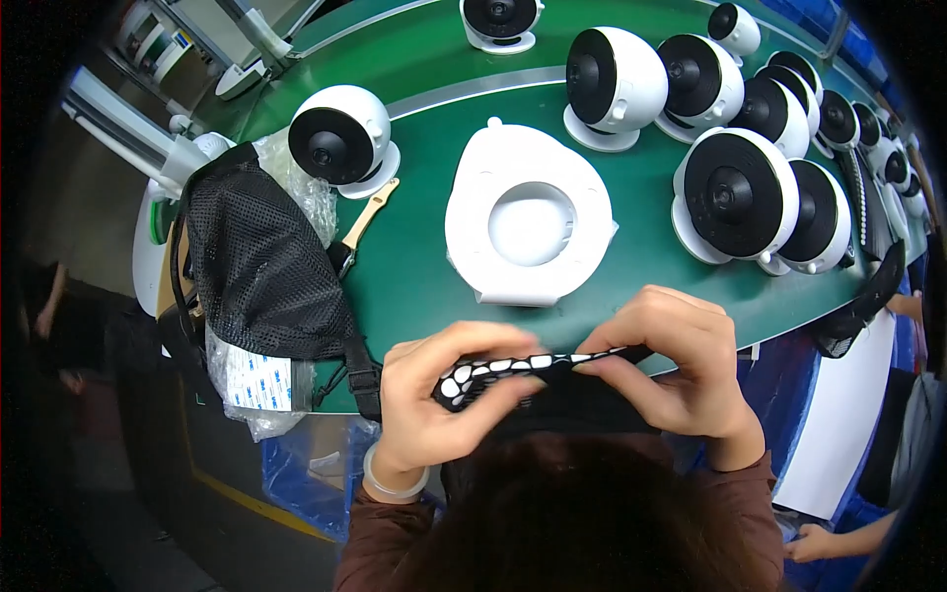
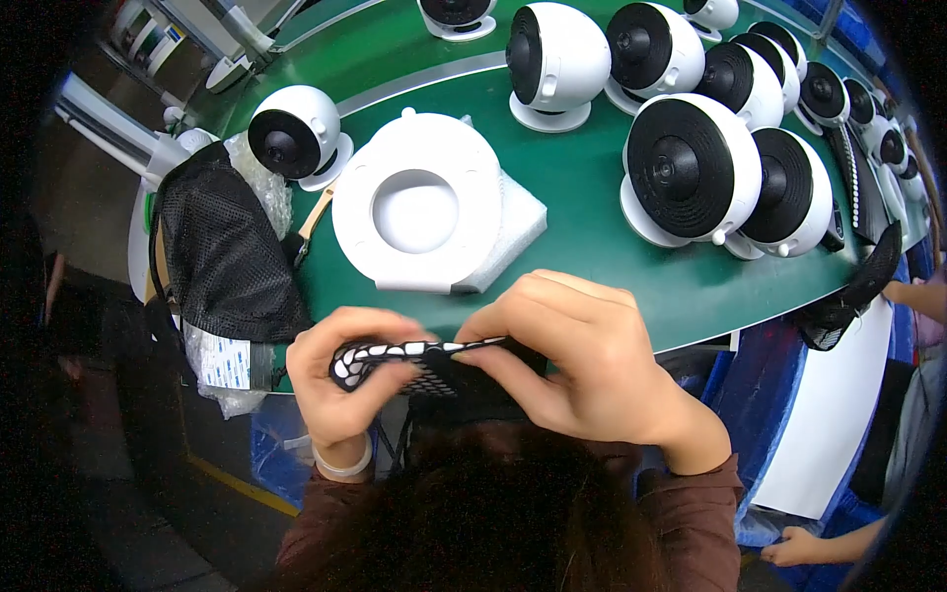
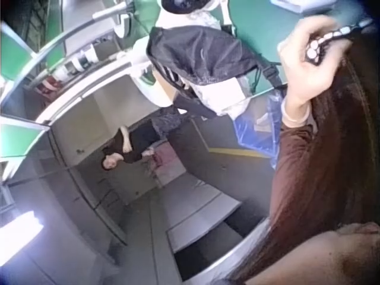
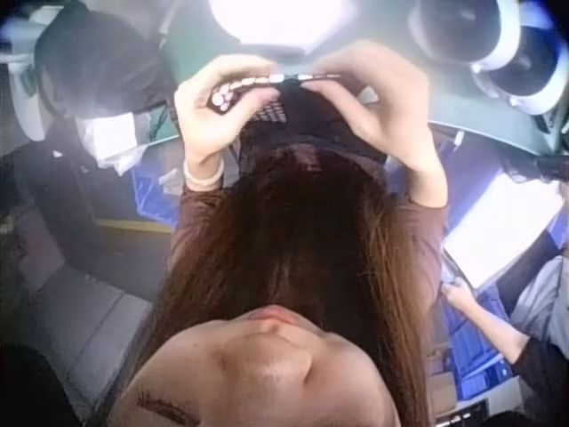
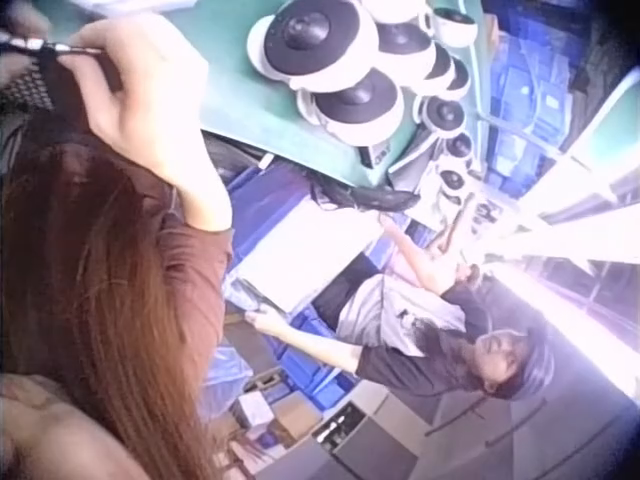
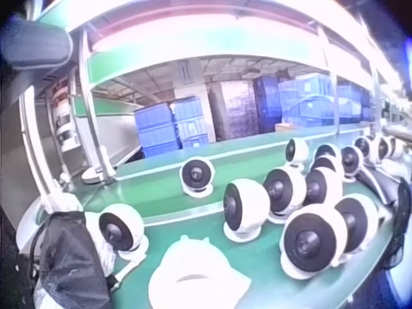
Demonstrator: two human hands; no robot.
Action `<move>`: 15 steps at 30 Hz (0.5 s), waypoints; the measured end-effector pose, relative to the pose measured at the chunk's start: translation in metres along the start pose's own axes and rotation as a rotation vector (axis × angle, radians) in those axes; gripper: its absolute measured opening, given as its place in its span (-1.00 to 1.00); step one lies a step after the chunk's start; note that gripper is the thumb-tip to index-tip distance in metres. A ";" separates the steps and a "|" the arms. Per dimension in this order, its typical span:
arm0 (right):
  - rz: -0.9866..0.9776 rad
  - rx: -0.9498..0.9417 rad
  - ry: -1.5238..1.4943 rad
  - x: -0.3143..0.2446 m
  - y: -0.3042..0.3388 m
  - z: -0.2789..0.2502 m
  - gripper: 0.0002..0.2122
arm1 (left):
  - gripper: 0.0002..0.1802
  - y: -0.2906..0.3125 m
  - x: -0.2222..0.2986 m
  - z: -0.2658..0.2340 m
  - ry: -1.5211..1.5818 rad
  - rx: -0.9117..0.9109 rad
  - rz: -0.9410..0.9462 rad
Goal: Applying adhesive pads to the base of security camera units on a factory assembly line.
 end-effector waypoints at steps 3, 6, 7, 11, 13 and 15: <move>0.057 -0.036 0.017 0.006 -0.004 0.002 -0.80 | -0.83 -0.002 0.010 0.007 -0.216 -0.037 0.087; -0.072 0.087 0.191 -0.007 -0.004 -0.003 -0.82 | -0.83 0.001 0.006 0.007 -0.275 -0.012 0.041; -0.075 0.101 0.198 -0.009 -0.002 -0.002 -0.82 | -0.83 0.001 0.006 0.007 -0.272 -0.004 0.051; -0.073 0.102 0.255 -0.012 -0.001 -0.001 -0.83 | -0.85 0.000 0.012 0.009 -0.331 -0.015 0.103; -0.078 0.096 0.291 -0.014 -0.003 0.000 -0.84 | -0.85 0.000 0.011 0.009 -0.327 -0.016 0.098; -0.085 0.088 0.323 -0.016 -0.005 0.003 -0.84 | -0.85 0.000 0.010 0.009 -0.325 -0.014 0.089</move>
Point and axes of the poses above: each hand's wrist, its own y-axis away from the middle knuckle, its own z-axis out of the palm, x = y × z, the point moved 9 cm from there along -y, towards the middle knuckle, and after that the axes turned 13 degrees about -x, right-handed, at the moved point
